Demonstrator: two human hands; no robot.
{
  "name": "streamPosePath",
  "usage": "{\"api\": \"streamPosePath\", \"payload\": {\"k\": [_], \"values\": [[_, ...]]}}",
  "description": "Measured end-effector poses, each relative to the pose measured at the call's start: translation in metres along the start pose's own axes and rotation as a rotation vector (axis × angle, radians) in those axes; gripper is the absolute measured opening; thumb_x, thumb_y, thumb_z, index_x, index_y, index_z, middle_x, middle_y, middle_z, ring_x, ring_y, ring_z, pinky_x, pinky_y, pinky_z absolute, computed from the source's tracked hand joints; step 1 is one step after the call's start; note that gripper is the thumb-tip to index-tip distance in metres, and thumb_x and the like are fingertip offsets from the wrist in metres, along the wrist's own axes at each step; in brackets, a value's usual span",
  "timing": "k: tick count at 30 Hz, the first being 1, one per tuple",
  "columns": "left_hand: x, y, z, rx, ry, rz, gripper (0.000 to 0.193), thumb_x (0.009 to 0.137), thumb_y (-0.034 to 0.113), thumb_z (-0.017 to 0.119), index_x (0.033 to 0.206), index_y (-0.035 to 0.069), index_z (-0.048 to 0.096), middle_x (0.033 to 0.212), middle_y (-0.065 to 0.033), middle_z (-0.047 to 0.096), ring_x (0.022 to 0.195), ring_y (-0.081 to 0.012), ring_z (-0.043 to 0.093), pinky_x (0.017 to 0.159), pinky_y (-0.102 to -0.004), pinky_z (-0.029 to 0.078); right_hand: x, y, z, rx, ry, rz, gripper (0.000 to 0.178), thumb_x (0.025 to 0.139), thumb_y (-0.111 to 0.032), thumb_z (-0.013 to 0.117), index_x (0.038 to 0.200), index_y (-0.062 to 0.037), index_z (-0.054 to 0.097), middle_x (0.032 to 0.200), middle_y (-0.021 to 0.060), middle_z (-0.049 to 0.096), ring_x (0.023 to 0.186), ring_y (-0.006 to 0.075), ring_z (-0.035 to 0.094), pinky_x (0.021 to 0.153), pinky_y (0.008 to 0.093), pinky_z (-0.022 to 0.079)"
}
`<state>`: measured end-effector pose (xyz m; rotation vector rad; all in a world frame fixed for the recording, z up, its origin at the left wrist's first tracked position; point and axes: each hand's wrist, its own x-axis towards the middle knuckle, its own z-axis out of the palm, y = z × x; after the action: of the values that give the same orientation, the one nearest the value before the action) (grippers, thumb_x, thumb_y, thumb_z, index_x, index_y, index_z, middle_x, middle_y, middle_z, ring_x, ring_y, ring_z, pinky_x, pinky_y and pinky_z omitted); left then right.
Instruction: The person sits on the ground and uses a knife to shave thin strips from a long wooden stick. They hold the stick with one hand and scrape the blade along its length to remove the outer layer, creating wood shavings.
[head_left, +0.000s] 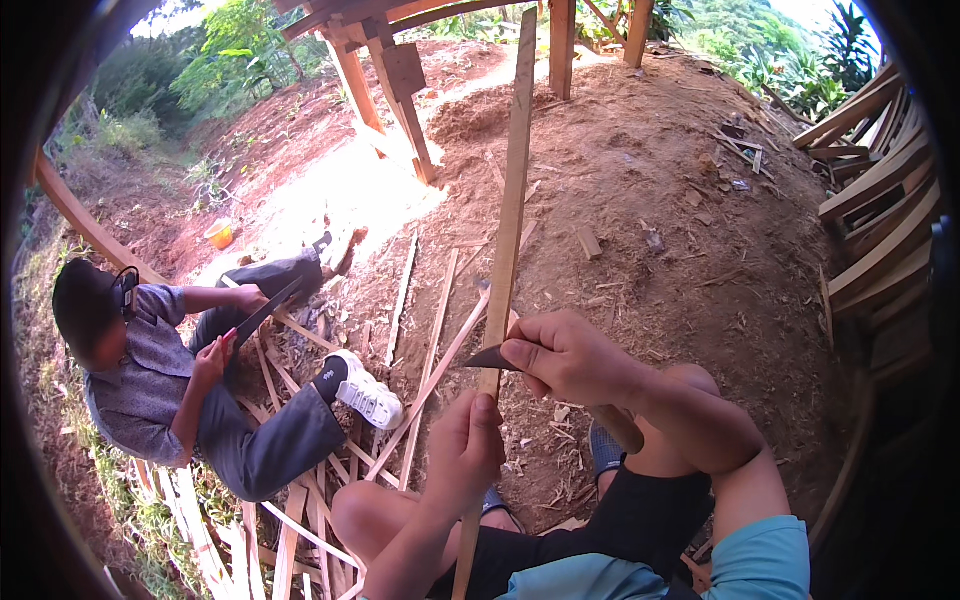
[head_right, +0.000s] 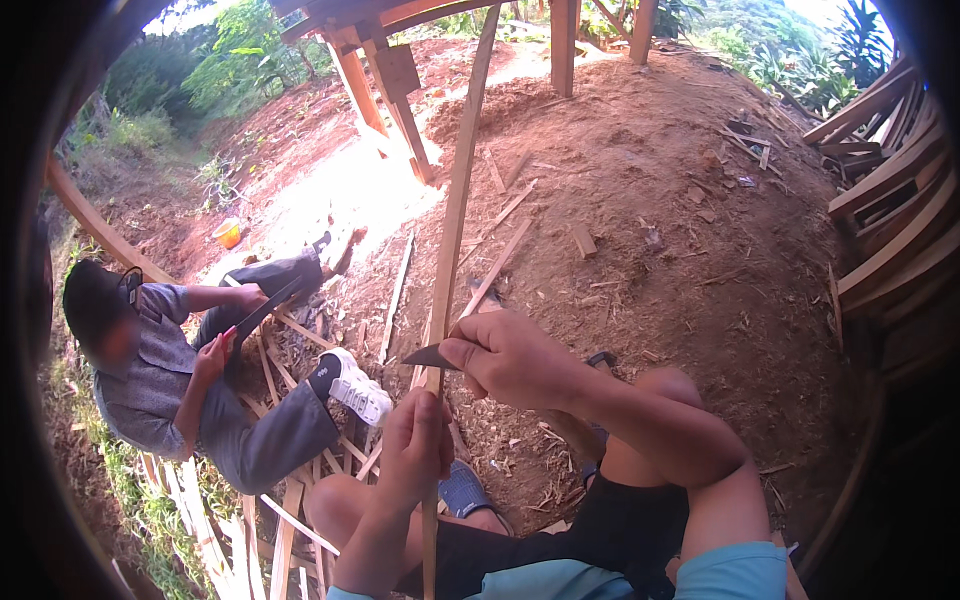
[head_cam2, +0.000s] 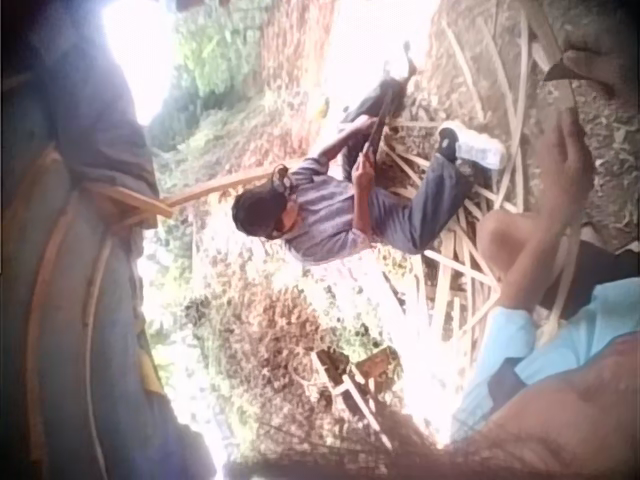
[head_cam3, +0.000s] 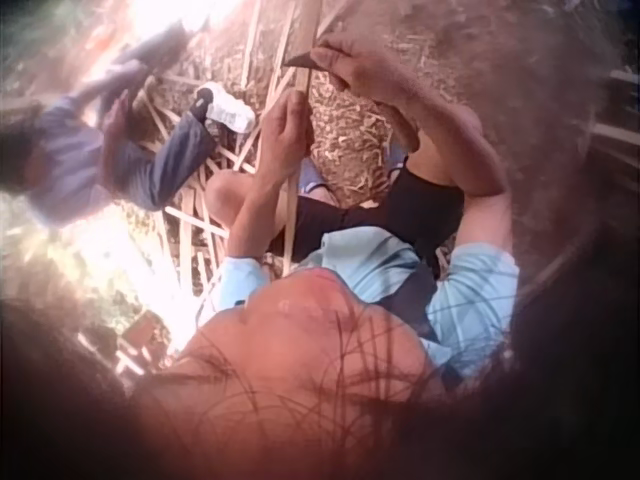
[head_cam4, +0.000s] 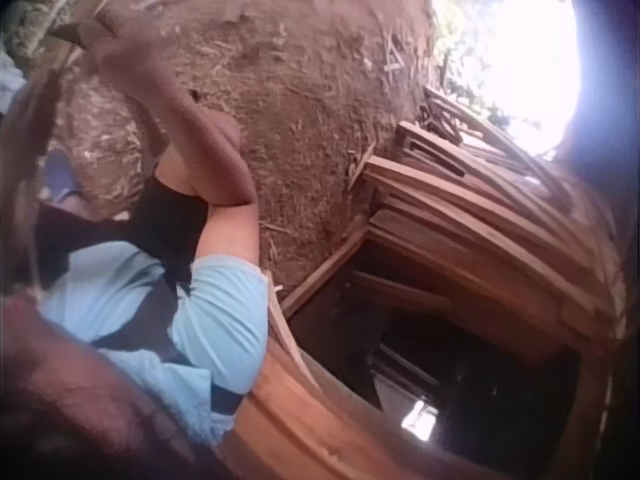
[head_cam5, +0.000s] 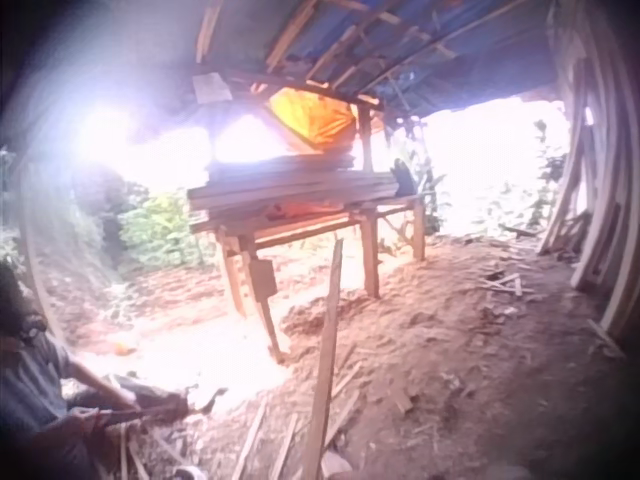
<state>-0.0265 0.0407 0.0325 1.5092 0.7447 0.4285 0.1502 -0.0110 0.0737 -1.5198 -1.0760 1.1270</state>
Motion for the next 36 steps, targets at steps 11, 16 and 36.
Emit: {"api": "streamPosePath", "payload": {"k": [11, 16, 36], "values": [[-0.002, 0.012, -0.001, 0.086, 0.044, -0.021, 0.042, 0.100, 0.037, 0.035, 0.074, 0.005, 0.047, 0.049, 0.0002, 0.045, 0.044, -0.0072, 0.047, 0.042, -0.0246, 0.035, 0.009, -0.004, -0.010, 0.094, 0.131, -0.014, 0.028, 0.095, -0.022, 0.049, 0.079, -0.0015, 0.061, 0.056, -0.0002, 0.055, 0.049, 0.0056, 0.049, 0.044, 0.0229, 0.037], [-0.008, 0.014, 0.005, 0.043, -0.030, -0.072, 0.040, 0.100, 0.036, 0.036, 0.076, 0.006, 0.047, 0.049, 0.0012, 0.045, 0.043, -0.0057, 0.046, 0.041, -0.0227, 0.035, 0.034, 0.016, -0.046, 0.470, 0.494, -0.146, 0.027, 0.096, -0.025, 0.048, 0.080, -0.0050, 0.056, 0.057, 0.0000, 0.052, 0.045, 0.0040, 0.044, 0.042, 0.0192, 0.034], [-0.008, 0.010, -0.008, -0.114, -0.070, -0.073, 0.044, 0.099, 0.044, 0.032, 0.079, 0.007, 0.046, 0.050, 0.0009, 0.042, 0.039, -0.0075, 0.042, 0.036, -0.0216, 0.031, 0.007, -0.003, -0.015, 0.115, 0.083, -0.025, 0.027, 0.096, -0.022, 0.050, 0.082, -0.0009, 0.059, 0.058, 0.0003, 0.054, 0.045, 0.0035, 0.045, 0.041, 0.0192, 0.034]]}}
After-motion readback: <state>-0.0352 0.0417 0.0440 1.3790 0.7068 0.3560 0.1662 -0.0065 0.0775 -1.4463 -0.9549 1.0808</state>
